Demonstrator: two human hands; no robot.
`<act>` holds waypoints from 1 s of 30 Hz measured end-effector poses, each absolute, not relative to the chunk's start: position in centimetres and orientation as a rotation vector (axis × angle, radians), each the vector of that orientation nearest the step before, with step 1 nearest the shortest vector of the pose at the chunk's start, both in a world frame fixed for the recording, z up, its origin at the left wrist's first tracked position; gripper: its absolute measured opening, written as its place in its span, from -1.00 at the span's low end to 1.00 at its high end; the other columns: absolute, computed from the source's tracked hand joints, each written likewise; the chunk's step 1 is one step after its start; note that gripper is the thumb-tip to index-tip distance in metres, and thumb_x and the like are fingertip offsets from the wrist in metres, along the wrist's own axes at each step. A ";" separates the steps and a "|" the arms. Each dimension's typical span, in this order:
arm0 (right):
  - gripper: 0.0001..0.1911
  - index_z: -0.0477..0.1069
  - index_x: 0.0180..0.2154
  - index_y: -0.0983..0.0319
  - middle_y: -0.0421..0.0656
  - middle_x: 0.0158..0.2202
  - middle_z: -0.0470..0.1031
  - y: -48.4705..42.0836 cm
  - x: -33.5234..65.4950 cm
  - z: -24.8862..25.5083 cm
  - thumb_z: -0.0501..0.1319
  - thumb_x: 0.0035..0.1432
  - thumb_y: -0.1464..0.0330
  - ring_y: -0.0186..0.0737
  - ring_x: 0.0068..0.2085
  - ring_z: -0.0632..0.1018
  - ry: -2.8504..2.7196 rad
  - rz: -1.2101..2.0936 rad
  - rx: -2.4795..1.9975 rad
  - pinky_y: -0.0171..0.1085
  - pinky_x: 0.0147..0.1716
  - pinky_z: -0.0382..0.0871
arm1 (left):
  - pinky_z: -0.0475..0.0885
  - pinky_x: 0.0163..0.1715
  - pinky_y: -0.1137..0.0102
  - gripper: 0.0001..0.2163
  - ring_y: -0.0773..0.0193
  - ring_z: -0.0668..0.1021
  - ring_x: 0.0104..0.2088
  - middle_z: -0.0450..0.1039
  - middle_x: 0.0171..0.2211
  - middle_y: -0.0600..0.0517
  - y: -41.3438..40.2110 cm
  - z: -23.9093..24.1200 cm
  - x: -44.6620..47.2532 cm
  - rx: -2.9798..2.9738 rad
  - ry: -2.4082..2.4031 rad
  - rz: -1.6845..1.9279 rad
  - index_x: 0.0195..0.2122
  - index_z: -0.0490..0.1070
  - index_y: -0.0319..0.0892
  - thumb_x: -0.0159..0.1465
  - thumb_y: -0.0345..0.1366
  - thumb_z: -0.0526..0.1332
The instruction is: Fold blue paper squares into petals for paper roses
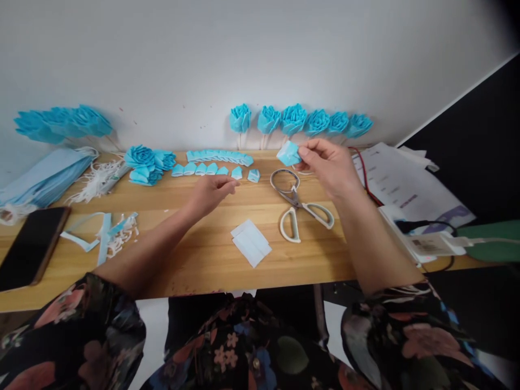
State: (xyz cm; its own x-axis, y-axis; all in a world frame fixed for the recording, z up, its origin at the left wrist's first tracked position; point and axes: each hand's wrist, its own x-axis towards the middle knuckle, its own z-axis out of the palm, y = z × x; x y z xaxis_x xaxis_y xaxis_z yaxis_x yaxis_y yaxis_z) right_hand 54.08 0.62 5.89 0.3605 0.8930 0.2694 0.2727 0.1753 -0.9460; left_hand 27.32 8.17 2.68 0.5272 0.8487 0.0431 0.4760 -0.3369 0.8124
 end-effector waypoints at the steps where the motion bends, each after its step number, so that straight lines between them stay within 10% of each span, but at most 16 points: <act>1: -0.73 0.52 -0.33 0.18 -0.22 -0.40 0.51 0.8 54.5 5.8 0.39 0.09 0.12 -0.32 -0.41 0.52 -1.173 0.618 -1.372 -0.26 -0.34 0.49 | 0.29 -0.45 0.40 -0.70 0.30 0.42 -0.49 0.56 -0.45 0.01 8.5 2.6 27.8 2.027 1.100 0.583 -0.40 0.57 -0.19 0.25 -0.10 0.17; 12: -0.70 0.50 -0.35 0.18 -0.23 -0.38 0.53 1.0 55.4 2.1 0.43 0.01 0.12 -0.38 -0.43 0.50 -1.015 0.782 -1.287 -0.33 -0.36 0.47 | 0.26 -0.32 0.26 -0.69 -0.01 0.58 -0.22 0.62 -0.26 -0.18 12.6 2.6 33.2 2.728 1.309 0.283 -0.33 0.63 -0.20 0.28 -0.31 0.06; 30: -0.71 0.51 -0.36 0.13 -0.19 -0.36 0.56 1.0 55.1 2.2 0.41 0.02 0.07 -0.28 -0.41 0.50 -1.016 0.790 -1.298 -0.25 -0.37 0.49 | 0.27 -0.33 0.31 -0.70 0.06 0.56 -0.24 0.64 -0.23 -0.13 15.0 4.1 31.9 2.581 1.520 0.411 -0.23 0.64 -0.15 0.26 -0.32 0.08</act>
